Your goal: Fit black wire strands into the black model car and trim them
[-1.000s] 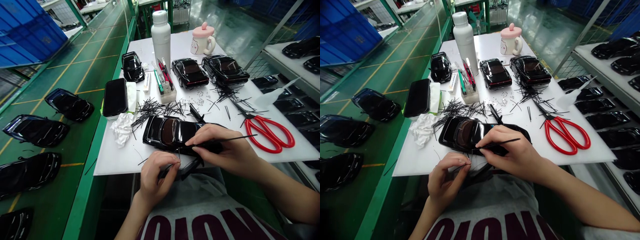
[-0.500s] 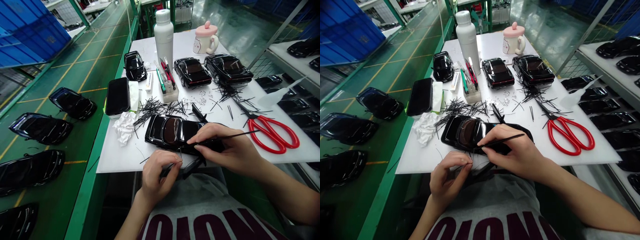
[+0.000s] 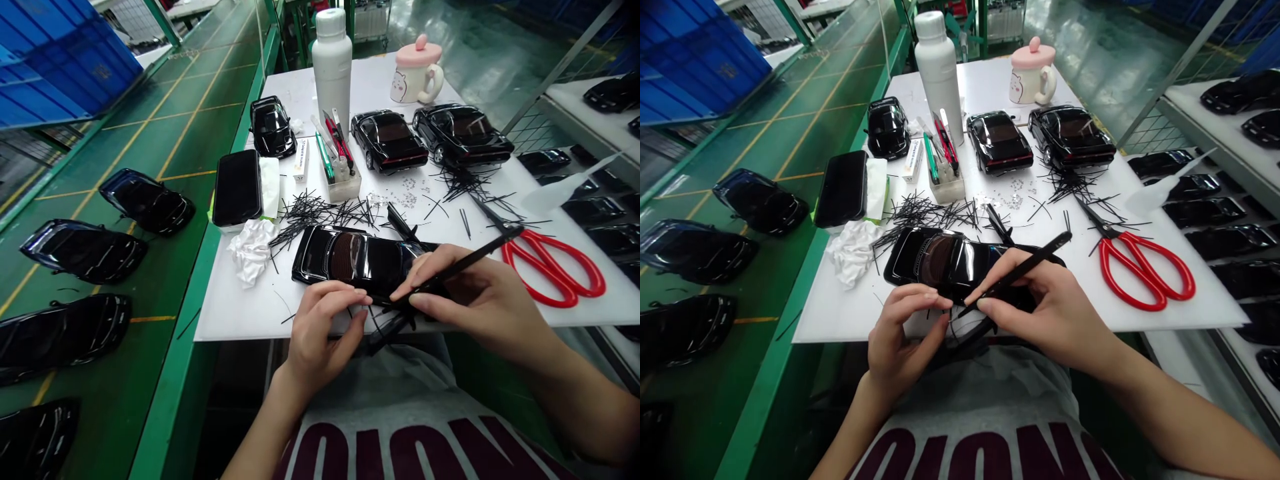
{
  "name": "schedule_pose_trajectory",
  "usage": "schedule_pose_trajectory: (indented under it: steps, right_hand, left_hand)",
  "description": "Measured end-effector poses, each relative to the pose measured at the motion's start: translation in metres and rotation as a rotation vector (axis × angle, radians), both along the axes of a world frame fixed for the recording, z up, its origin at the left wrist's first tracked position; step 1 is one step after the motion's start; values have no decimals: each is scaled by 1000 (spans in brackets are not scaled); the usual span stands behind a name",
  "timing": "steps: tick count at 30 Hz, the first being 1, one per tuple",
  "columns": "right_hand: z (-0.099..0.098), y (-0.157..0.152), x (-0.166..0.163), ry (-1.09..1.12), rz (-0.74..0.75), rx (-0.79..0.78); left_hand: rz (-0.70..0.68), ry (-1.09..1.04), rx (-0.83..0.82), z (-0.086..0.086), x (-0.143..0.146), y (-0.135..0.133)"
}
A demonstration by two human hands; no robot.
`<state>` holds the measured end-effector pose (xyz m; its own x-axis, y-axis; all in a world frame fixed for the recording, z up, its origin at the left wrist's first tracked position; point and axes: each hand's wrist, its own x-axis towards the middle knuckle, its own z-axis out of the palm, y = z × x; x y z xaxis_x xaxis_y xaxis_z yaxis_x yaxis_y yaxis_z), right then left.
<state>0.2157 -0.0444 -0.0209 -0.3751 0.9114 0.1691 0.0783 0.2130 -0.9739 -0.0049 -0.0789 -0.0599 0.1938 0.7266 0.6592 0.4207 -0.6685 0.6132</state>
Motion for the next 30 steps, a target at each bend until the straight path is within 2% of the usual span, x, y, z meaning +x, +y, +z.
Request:
schedule_pose_trajectory:
  steps: [6, 12, 16, 20, 24, 30]
  right_hand:
    - [4, -2, 3, 160, 18, -139]
    - [5, 3, 6, 287, 51, -200]
    - [3, 7, 11, 339, 102, -176]
    - [7, 8, 13, 304, 25, -128]
    - [15, 10, 6, 203, -21, -24]
    - [25, 13, -3, 17, -42, 125]
  left_hand:
    - [-91, -85, -49, 9, 3, 5]
    - [-187, -319, -245, 17, 8, 1]
    - [-123, -414, -389, 24, 11, -4]
    - [-60, -592, -581, 29, 14, -4]
    - [-108, -735, -744, 36, 17, -3]
    - [-59, -618, -764, 42, 17, -5]
